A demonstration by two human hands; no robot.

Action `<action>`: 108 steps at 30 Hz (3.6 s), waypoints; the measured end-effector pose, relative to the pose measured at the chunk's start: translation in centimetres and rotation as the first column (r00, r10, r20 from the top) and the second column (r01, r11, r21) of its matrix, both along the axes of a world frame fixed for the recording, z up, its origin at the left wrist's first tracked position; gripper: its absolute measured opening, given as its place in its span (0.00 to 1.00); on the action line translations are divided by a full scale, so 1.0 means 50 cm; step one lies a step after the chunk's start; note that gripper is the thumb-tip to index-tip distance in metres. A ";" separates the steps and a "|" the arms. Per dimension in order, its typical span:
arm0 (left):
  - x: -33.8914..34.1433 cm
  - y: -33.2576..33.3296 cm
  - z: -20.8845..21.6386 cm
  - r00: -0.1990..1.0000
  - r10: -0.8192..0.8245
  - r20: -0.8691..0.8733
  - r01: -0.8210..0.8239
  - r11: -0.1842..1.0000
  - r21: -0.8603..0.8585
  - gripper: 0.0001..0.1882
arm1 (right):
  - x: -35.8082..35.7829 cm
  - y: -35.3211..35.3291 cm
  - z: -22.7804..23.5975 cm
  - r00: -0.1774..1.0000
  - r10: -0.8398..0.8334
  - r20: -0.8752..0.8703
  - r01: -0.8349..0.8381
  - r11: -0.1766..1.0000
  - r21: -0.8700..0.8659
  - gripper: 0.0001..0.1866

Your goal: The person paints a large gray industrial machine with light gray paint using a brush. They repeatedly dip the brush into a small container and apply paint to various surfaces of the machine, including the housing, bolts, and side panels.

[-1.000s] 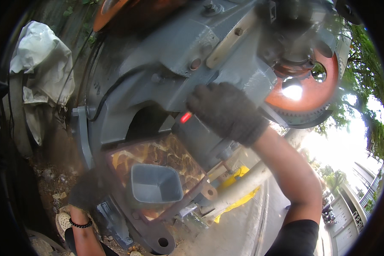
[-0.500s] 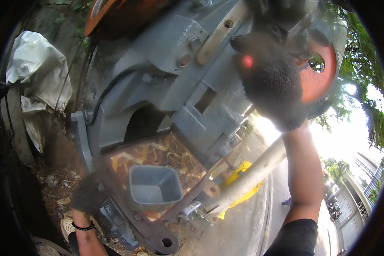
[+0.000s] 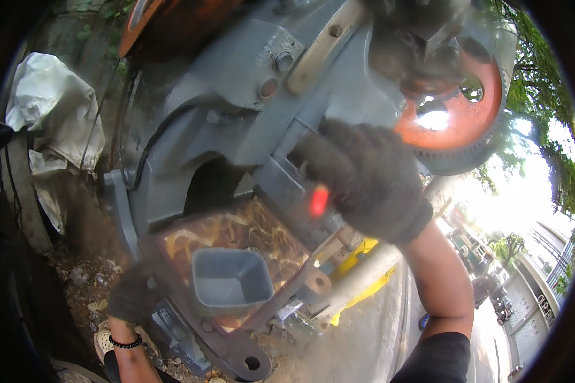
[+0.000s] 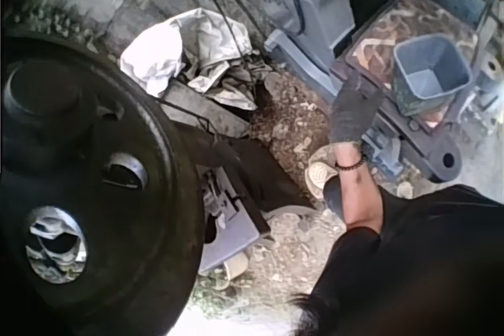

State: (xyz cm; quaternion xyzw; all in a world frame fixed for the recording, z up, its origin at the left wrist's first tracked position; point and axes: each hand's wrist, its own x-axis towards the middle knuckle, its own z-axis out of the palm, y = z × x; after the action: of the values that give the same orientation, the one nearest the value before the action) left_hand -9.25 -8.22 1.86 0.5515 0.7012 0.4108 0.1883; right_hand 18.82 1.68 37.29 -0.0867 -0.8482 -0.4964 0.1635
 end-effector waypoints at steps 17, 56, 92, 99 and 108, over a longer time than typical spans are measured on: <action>0.008 0.011 0.017 0.999 -0.032 0.021 0.033 0.998 -0.055 0.41 | 0.048 0.012 -0.027 1.000 -0.010 -0.016 0.010 1.000 -0.006 0.31; 0.004 0.018 0.006 0.999 -0.048 0.024 0.048 0.999 0.003 0.40 | 0.025 0.032 0.036 0.837 0.024 -0.547 -0.288 0.869 -0.402 0.19; -0.006 0.043 -0.063 0.993 -0.026 -0.116 0.034 0.997 0.069 0.39 | -0.032 0.020 -0.247 0.940 -0.068 0.334 0.226 0.858 -0.461 0.25; -0.006 0.054 -0.094 0.988 -0.032 -0.148 0.045 0.996 0.083 0.38 | -0.030 0.024 -0.149 0.982 -0.123 0.145 0.140 0.984 -0.112 0.28; -0.008 0.037 -0.054 0.999 -0.042 -0.010 0.042 0.999 0.017 0.38 | -0.023 0.025 -0.258 0.993 0.102 -0.059 -0.117 0.796 -0.594 0.16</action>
State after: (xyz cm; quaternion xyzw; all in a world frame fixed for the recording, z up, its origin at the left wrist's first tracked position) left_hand -9.67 -6.38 -0.83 0.5697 0.6869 0.4100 0.1886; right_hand 17.68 2.95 24.37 -0.0904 -0.9627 -0.1934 0.1664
